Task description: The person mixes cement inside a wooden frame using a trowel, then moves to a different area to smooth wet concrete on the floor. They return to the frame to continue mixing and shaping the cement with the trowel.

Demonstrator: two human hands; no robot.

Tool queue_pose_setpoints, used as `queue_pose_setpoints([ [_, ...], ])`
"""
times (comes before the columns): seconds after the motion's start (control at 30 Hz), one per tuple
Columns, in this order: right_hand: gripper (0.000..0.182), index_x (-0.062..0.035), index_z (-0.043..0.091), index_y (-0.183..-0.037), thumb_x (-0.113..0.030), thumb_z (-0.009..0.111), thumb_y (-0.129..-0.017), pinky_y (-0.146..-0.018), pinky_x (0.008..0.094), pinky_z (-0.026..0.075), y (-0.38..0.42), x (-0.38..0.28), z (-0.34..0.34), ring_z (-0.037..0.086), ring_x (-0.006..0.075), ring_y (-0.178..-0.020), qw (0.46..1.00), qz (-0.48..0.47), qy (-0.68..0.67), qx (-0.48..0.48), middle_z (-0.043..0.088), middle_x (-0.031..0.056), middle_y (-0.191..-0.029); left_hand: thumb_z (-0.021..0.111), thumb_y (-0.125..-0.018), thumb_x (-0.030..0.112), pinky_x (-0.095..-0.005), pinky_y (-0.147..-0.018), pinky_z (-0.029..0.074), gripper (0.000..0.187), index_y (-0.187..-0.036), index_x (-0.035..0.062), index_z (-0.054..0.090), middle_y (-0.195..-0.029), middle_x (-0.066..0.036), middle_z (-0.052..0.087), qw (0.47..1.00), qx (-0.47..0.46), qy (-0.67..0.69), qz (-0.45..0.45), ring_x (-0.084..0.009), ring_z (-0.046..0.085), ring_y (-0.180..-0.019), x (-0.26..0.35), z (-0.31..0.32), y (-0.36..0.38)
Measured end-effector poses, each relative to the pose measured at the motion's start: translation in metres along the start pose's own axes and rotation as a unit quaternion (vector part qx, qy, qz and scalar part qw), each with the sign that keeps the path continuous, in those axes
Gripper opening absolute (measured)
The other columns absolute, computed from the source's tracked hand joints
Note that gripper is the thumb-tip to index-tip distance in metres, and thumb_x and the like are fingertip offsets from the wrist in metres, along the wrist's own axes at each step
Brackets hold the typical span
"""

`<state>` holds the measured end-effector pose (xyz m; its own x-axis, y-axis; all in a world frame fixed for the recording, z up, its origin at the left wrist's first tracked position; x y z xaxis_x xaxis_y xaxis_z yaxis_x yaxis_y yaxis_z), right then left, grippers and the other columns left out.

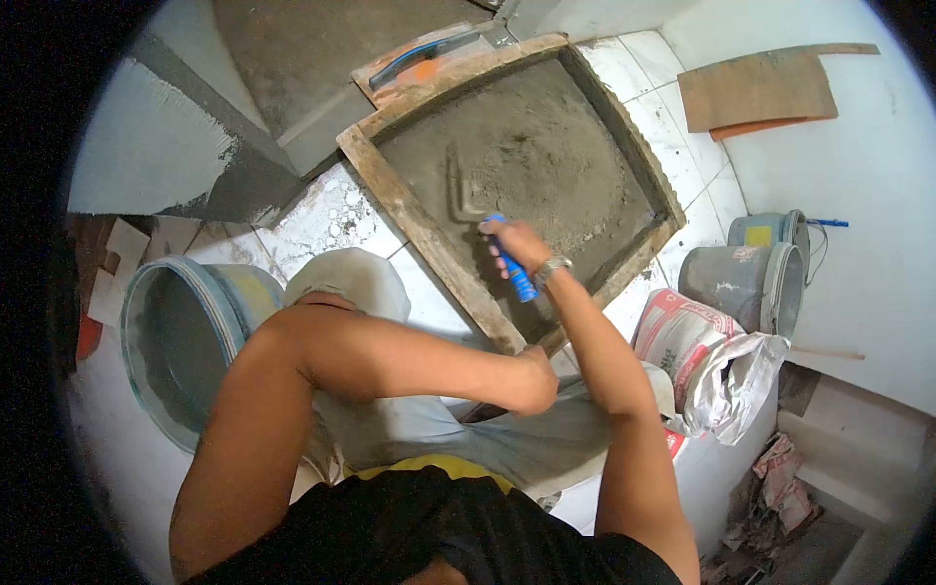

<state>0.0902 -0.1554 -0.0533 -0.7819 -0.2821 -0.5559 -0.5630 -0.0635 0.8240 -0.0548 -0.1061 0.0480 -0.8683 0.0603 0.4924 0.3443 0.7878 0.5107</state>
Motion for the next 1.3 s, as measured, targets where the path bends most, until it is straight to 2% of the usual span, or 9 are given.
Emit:
queue_pose_setpoints([
  [0.27, 0.043, 0.0051, 0.06, -0.082, -0.038, 0.062, -0.084, -0.043, 0.0361, 0.048, -0.055, 0.019, -0.015, 0.061, 0.0219, -0.052, 0.919, -0.123, 0.362, 0.097, 0.062, 0.013, -0.066, 0.069, -0.082, 0.026, -0.0489, -0.074, 0.05, 0.032, -0.111, 0.0108, 0.071, -0.114, -0.006, 0.068, 0.999, -0.002, 0.011, -0.032, -0.0274, 0.065, -0.102, -0.018, -0.002, -0.004],
  [0.33, 0.054, 0.0083, 0.065, -0.088, -0.045, 0.058, -0.082, -0.081, 0.0482, 0.049, -0.042, 0.029, -0.048, 0.066, 0.0424, -0.085, 0.882, -0.116, 0.413, 0.197, 0.067, 0.0285, -0.087, 0.068, -0.082, 0.025, -0.0486, -0.075, 0.05, 0.031, -0.11, 0.011, 0.071, -0.114, -0.006, 0.068, 0.999, -0.008, 0.021, -0.036, -0.0269, 0.065, -0.102, -0.018, 0.001, -0.01],
  [0.4, 0.058, 0.0096, 0.065, -0.094, -0.047, 0.057, -0.083, -0.082, 0.049, 0.048, -0.041, 0.043, -0.088, 0.063, 0.0466, -0.093, 0.892, -0.076, 0.396, 0.203, 0.065, 0.0319, -0.09, 0.069, -0.079, 0.031, -0.0525, -0.079, 0.05, 0.034, -0.11, 0.0185, 0.07, -0.11, -0.004, 0.068, 0.999, -0.004, -0.002, -0.045, -0.0292, 0.064, -0.099, -0.022, 0.012, -0.025],
  [0.53, 0.047, 0.0068, 0.064, -0.083, -0.039, 0.058, -0.084, -0.068, 0.047, 0.052, -0.018, 0.052, -0.119, 0.067, 0.0393, -0.074, 0.895, -0.104, 0.373, 0.223, 0.067, 0.0264, -0.079, 0.068, -0.078, 0.029, -0.0515, -0.073, 0.051, 0.031, -0.107, 0.0186, 0.071, -0.103, -0.004, 0.07, 0.999, 0.012, 0.007, -0.052, -0.0289, 0.065, -0.093, -0.024, 0.011, -0.032],
  [0.63, 0.022, -0.0029, 0.051, -0.075, -0.021, 0.059, -0.084, -0.036, 0.0312, 0.043, 0.033, 0.025, -0.114, 0.051, 0.0141, -0.04, 0.98, -0.07, 0.087, 0.166, 0.053, 0.0053, -0.06, 0.07, -0.077, 0.018, -0.0427, -0.069, 0.053, 0.024, -0.1, 0.0123, 0.075, -0.105, -0.006, 0.071, 0.999, 0.037, 0.014, -0.013, -0.0245, 0.067, -0.095, -0.02, 0.003, -0.016],
  [0.8, 0.022, -0.0008, 0.055, -0.083, -0.022, 0.059, -0.082, -0.045, 0.0342, 0.047, 0.029, 0.057, -0.108, 0.057, 0.0193, -0.047, 0.994, -0.027, 0.059, 0.086, 0.056, 0.0098, -0.061, 0.067, -0.081, 0.023, -0.0412, -0.068, 0.053, 0.021, -0.097, 0.0124, 0.075, -0.1, -0.005, 0.072, 0.999, 0.043, 0.03, -0.012, -0.0238, 0.068, -0.092, -0.025, -0.001, 0.0],
  [0.9, 0.027, 0.0003, 0.058, -0.076, -0.027, 0.062, -0.077, -0.057, 0.0403, 0.047, 0.009, 0.077, -0.089, 0.054, 0.0271, -0.053, 0.895, -0.195, 0.4, 0.016, 0.059, 0.0161, -0.063, 0.064, -0.085, 0.03, -0.0392, -0.069, 0.052, 0.024, -0.096, 0.0119, 0.074, -0.097, -0.004, 0.072, 0.998, 0.044, 0.025, -0.031, -0.023, 0.068, -0.089, -0.024, -0.003, 0.003],
  [1.0, 0.038, 0.0001, 0.064, -0.085, -0.037, 0.059, -0.076, -0.068, 0.0473, 0.048, 0.001, 0.077, -0.099, 0.063, 0.0397, -0.074, 0.854, -0.122, 0.506, 0.004, 0.065, 0.0239, -0.076, 0.063, -0.087, 0.036, -0.0389, -0.071, 0.051, 0.03, -0.095, 0.009, 0.074, -0.095, -0.005, 0.071, 0.997, 0.035, 0.055, -0.035, -0.0241, 0.068, -0.088, -0.025, -0.002, 0.004],
  [1.3, 0.028, -0.0082, 0.063, -0.097, -0.032, 0.062, -0.081, -0.074, 0.0476, 0.052, 0.022, 0.037, -0.153, 0.065, 0.0384, -0.085, 0.74, -0.152, 0.604, 0.255, 0.067, 0.0194, -0.088, 0.062, -0.089, 0.039, -0.0436, -0.076, 0.051, 0.033, -0.106, 0.0118, 0.071, -0.106, -0.003, 0.07, 0.995, 0.032, 0.06, -0.069, -0.0254, 0.067, -0.095, -0.033, 0.003, 0.013],
])
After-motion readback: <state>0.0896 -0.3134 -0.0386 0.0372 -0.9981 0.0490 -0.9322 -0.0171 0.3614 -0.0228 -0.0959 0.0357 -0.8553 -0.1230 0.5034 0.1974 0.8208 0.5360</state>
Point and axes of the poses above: each hand's wrist, its own y-axis away from the middle knuckle, its own z-axis out of the palm, x = y × z, the point moved 2 cm from there along -y, towards the middle knuckle
